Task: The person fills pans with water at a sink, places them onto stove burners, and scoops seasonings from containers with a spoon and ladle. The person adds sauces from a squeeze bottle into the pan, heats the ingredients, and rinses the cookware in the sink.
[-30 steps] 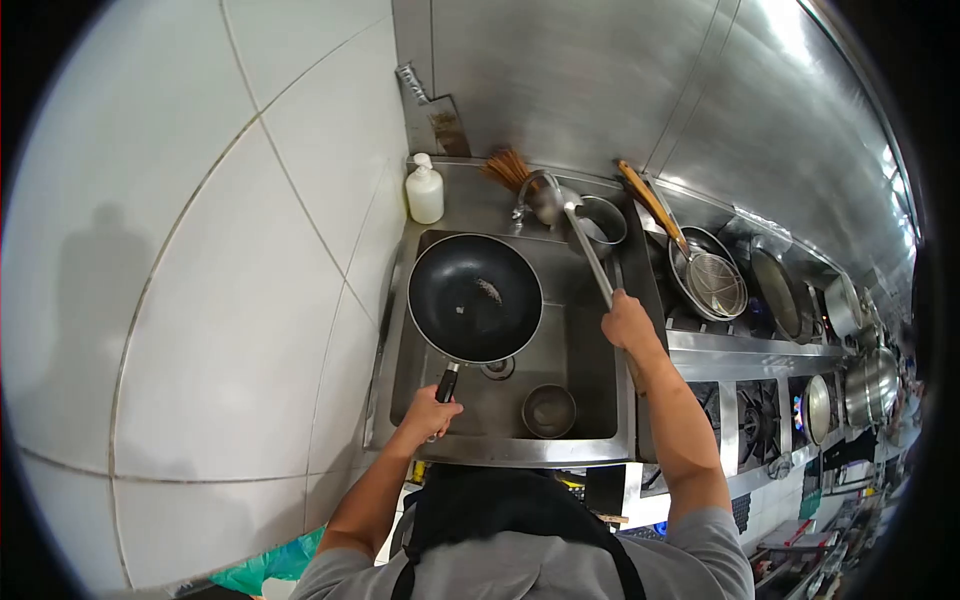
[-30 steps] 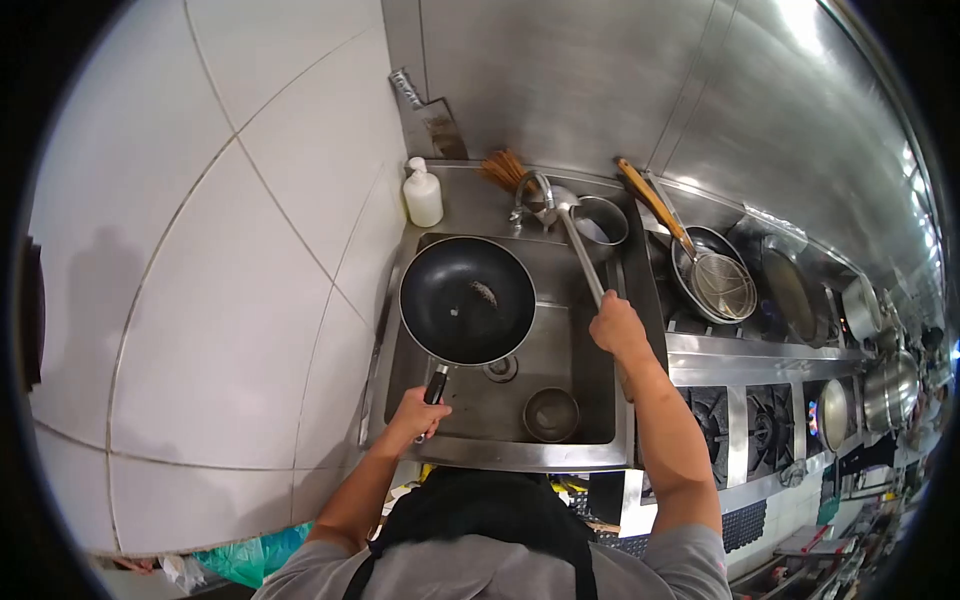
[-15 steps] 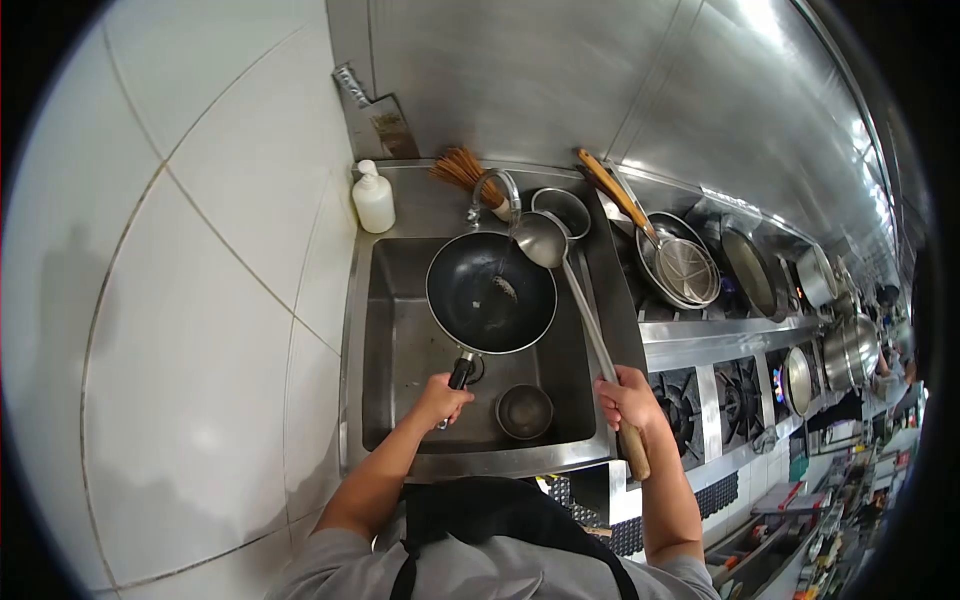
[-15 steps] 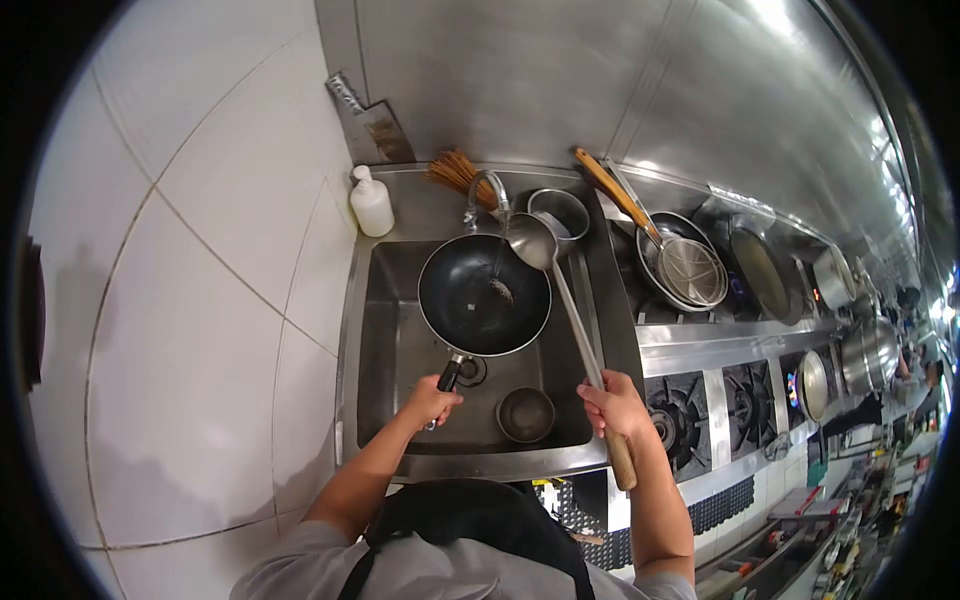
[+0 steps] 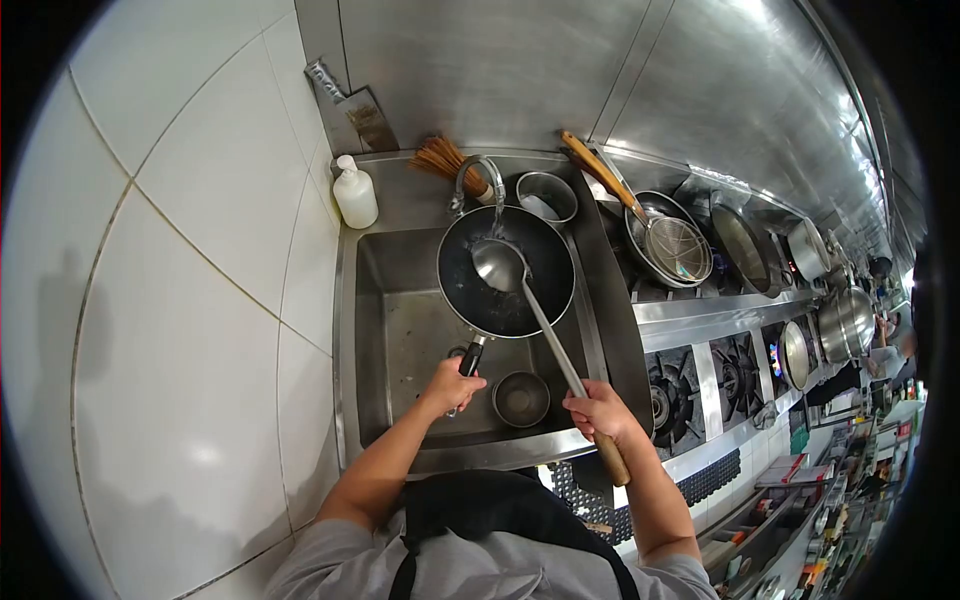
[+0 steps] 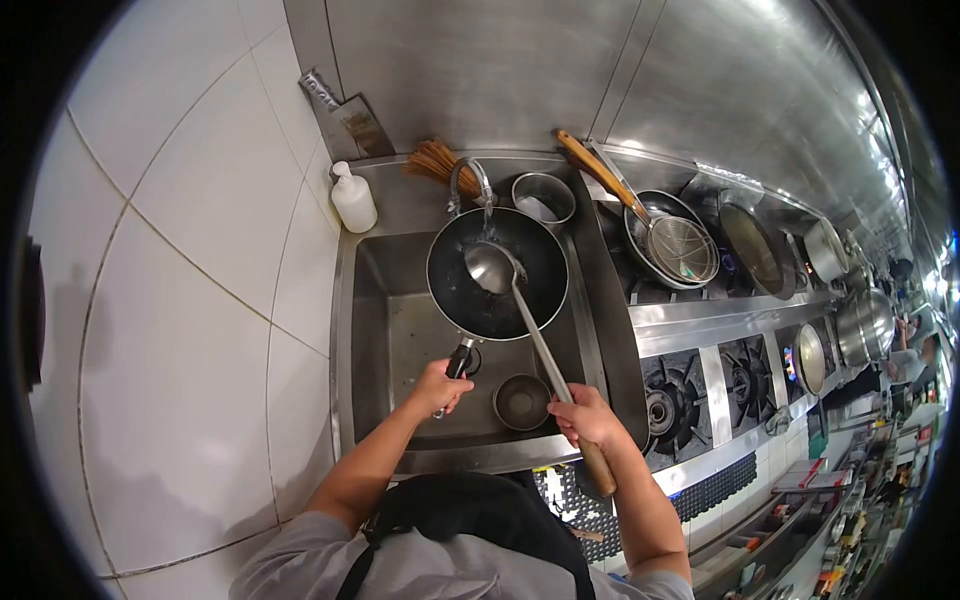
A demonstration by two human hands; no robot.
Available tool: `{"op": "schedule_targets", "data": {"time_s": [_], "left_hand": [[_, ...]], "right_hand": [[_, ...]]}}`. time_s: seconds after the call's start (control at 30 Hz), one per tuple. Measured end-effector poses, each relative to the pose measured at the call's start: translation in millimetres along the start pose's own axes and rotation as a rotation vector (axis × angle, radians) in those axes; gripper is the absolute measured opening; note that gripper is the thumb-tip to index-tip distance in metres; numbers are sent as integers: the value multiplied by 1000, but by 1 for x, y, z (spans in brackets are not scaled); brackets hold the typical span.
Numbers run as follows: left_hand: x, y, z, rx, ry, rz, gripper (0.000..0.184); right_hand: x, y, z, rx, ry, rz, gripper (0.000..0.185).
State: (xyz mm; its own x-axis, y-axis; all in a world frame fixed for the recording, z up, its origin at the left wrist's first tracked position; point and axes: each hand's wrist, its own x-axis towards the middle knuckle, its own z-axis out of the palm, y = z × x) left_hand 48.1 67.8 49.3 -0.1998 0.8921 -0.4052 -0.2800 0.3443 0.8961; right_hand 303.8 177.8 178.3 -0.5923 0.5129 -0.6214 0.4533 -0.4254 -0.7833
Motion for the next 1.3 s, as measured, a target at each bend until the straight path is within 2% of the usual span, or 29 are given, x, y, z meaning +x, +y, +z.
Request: {"op": "schedule_targets", "data": {"time_s": [0.13, 0.3, 0.37, 0.5, 0.57, 0.6, 0.7, 0.87, 1.0, 1.1, 1.17, 1.2, 1.27, 1.3], "left_hand": [[-5, 1, -2, 8, 6, -9, 20], [-6, 4, -4, 45, 7, 10, 20], [-10, 10, -2, 16, 12, -15, 21], [-7, 6, -4, 58, 14, 12, 21], [-7, 2, -6, 87, 9, 9, 21], [-7, 3, -6, 86, 11, 7, 21], [-10, 6, -4, 63, 15, 6, 21], [-16, 12, -6, 96, 27, -18, 21], [-18, 5, -13, 111, 33, -20, 20], [-26, -7, -27, 250, 140, -80, 17], [-30, -29, -40, 911, 453, 192, 16], [-39, -26, -44, 915, 463, 190, 16], [-59, -11, -49, 1186, 538, 28, 23], [-64, -12, -53, 1197, 541, 33, 23]], "right_hand": [[4, 6, 13, 54, 77, -17, 10], [-2, 4, 5, 52, -84, 66, 9], [10, 8, 4, 116, 18, 10, 10], [10, 2, 7, 135, 41, 12, 11], [8, 2, -4, 112, -100, 67, 11], [11, 2, -2, 112, -101, 69, 11], [18, 4, 10, 130, 22, 34, 11], [15, 3, 2, 91, -120, 124, 12], [28, 10, 7, 85, 18, 24, 13], [21, 10, -12, 294, -28, 33, 15], [18, 18, -12, 315, -23, 2, 15], [18, 21, -13, 339, -9, -36, 15], [23, 30, -13, 397, -33, -60, 14], [28, 34, -12, 483, -78, -63, 13]]}}
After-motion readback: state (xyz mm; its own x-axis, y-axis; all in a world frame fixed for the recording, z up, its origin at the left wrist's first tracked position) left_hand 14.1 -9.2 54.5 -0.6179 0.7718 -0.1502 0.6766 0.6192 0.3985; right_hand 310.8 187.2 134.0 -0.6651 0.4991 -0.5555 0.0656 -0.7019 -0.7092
